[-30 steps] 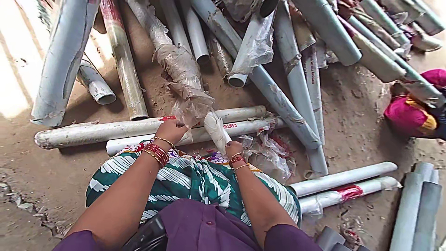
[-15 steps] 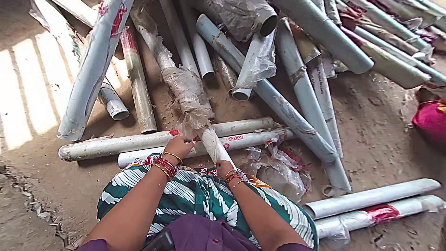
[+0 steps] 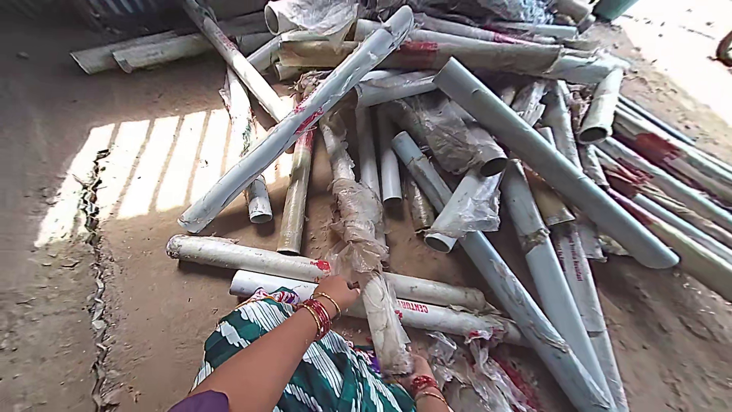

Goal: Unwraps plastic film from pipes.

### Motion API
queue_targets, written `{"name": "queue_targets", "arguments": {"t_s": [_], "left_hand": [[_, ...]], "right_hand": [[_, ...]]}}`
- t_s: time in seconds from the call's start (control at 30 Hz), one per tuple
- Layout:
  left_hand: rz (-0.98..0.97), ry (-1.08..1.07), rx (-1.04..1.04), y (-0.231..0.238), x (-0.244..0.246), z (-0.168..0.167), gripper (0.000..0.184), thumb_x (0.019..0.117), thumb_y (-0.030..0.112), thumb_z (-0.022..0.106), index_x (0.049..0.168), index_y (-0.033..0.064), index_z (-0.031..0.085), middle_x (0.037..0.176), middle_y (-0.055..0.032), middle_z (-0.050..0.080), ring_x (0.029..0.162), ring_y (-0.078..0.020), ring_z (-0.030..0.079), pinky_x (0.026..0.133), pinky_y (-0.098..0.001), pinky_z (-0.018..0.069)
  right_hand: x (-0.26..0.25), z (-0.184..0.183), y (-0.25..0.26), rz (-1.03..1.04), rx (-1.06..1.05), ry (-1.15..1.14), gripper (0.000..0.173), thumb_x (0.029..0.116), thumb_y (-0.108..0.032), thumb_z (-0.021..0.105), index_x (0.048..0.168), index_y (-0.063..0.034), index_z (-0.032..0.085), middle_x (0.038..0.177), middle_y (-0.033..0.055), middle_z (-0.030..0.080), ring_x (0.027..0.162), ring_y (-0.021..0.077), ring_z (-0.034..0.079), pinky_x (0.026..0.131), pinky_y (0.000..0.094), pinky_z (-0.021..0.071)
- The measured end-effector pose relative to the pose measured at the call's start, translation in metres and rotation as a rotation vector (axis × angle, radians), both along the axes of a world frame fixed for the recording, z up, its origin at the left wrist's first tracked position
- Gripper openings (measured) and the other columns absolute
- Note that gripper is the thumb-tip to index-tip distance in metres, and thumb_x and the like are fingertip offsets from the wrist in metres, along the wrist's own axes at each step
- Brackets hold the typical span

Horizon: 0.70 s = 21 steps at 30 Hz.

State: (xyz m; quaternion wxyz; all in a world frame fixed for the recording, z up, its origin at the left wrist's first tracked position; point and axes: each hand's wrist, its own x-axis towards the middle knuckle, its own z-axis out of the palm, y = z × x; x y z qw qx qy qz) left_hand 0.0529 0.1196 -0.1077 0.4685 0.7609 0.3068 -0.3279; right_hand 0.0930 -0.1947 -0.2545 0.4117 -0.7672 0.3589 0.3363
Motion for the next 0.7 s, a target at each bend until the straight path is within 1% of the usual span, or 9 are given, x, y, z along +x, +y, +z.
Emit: {"name": "queue_targets", "arguments": {"t_s": [0.1, 0.13, 0.2, 0.3, 0.37, 0.43, 0.5, 0.57, 0.7], "left_hand": [[0.0, 0.007, 0.003, 0.001, 0.0, 0.004, 0.045, 0.106, 0.041, 0.052, 0.133, 0.0073, 0.067, 0.134, -0.0196, 0.065, 0.129, -0.0347, 0.059, 0.109, -0.0581, 0.043], [0.002, 0.009, -0.002, 0.0, 0.0, 0.005, 0.046, 0.1061, 0.041, 0.052, 0.134, 0.007, 0.066, 0.135, -0.0198, 0.064, 0.13, -0.0346, 0.058, 0.109, -0.0577, 0.0424], [0.009, 0.003, -0.002, 0.003, 0.002, 0.007, 0.045, 0.1064, 0.039, 0.052, 0.135, 0.0066, 0.065, 0.137, -0.0195, 0.063, 0.133, -0.0342, 0.056, 0.111, -0.0571, 0.0412], [0.049, -0.003, -0.017, 0.003, 0.0, 0.003, 0.044, 0.1068, 0.037, 0.053, 0.133, 0.0051, 0.066, 0.133, -0.0207, 0.065, 0.128, -0.0351, 0.059, 0.109, -0.0573, 0.0424], [0.095, -0.027, 0.002, 0.002, -0.001, -0.009, 0.043, 0.1061, 0.038, 0.056, 0.129, 0.0039, 0.068, 0.123, -0.0224, 0.068, 0.115, -0.0372, 0.065, 0.102, -0.0584, 0.0468], [0.112, -0.053, 0.026, 0.003, -0.002, -0.016, 0.042, 0.1057, 0.037, 0.057, 0.126, 0.0026, 0.07, 0.116, -0.0242, 0.07, 0.104, -0.0395, 0.067, 0.095, -0.0604, 0.0488], [0.107, -0.06, 0.04, 0.006, 0.002, -0.012, 0.04, 0.1061, 0.036, 0.056, 0.126, 0.0032, 0.07, 0.113, -0.023, 0.07, 0.1, -0.038, 0.067, 0.093, -0.0591, 0.0489], [0.102, -0.06, 0.038, 0.003, 0.004, -0.012, 0.039, 0.1066, 0.035, 0.056, 0.125, 0.0023, 0.07, 0.112, -0.0234, 0.07, 0.098, -0.0378, 0.068, 0.092, -0.0583, 0.0493], [0.111, -0.077, 0.046, 0.001, 0.009, -0.022, 0.039, 0.1052, 0.035, 0.057, 0.123, 0.0026, 0.07, 0.111, -0.0235, 0.069, 0.094, -0.0366, 0.068, 0.089, -0.0575, 0.051]], "right_hand": [[-0.002, 0.006, 0.004, 0.545, -0.336, 0.038, 0.032, 0.1086, -0.017, 0.049, 0.127, 0.0055, 0.064, 0.131, 0.0237, 0.065, 0.124, 0.0332, 0.062, 0.105, 0.0508, 0.048], [0.0, 0.01, 0.002, 0.648, -0.448, 0.059, 0.033, 0.1079, -0.017, 0.051, 0.129, 0.0061, 0.063, 0.134, 0.0252, 0.064, 0.128, 0.0356, 0.06, 0.108, 0.052, 0.0462], [0.013, 0.019, 0.004, 0.657, -0.56, 0.059, 0.035, 0.1096, -0.015, 0.046, 0.132, 0.0088, 0.06, 0.138, 0.0285, 0.06, 0.133, 0.0389, 0.057, 0.111, 0.053, 0.0434], [0.03, 0.049, 0.0, 0.278, -0.543, -0.113, 0.039, 0.111, -0.02, 0.044, 0.129, 0.0108, 0.061, 0.137, 0.0295, 0.06, 0.132, 0.0401, 0.056, 0.111, 0.0538, 0.0421], [0.049, 0.069, -0.001, 0.033, -0.498, -0.263, 0.043, 0.1086, -0.028, 0.052, 0.125, 0.0093, 0.064, 0.133, 0.0271, 0.063, 0.127, 0.0377, 0.058, 0.108, 0.0527, 0.0441], [0.056, 0.097, 0.002, -0.074, -0.483, -0.381, 0.042, 0.1044, -0.029, 0.061, 0.12, 0.0096, 0.066, 0.128, 0.0267, 0.065, 0.123, 0.0367, 0.061, 0.105, 0.052, 0.045], [0.063, 0.125, 0.006, -0.154, -0.424, -0.519, 0.035, 0.099, -0.02, 0.07, 0.116, 0.0107, 0.066, 0.122, 0.0266, 0.066, 0.115, 0.0339, 0.062, 0.1, 0.0489, 0.047], [0.062, 0.155, 0.01, -0.279, -0.281, -0.687, 0.034, 0.094, -0.012, 0.075, 0.118, 0.0094, 0.065, 0.116, 0.0226, 0.066, 0.103, 0.0251, 0.064, 0.093, 0.0404, 0.0504], [0.051, 0.215, 0.022, -0.29, -0.069, -1.043, 0.031, 0.0891, 0.004, 0.074, 0.116, 0.011, 0.059, 0.096, 0.0138, 0.066, 0.081, 0.009, 0.067, 0.077, 0.0241, 0.0573]]}}
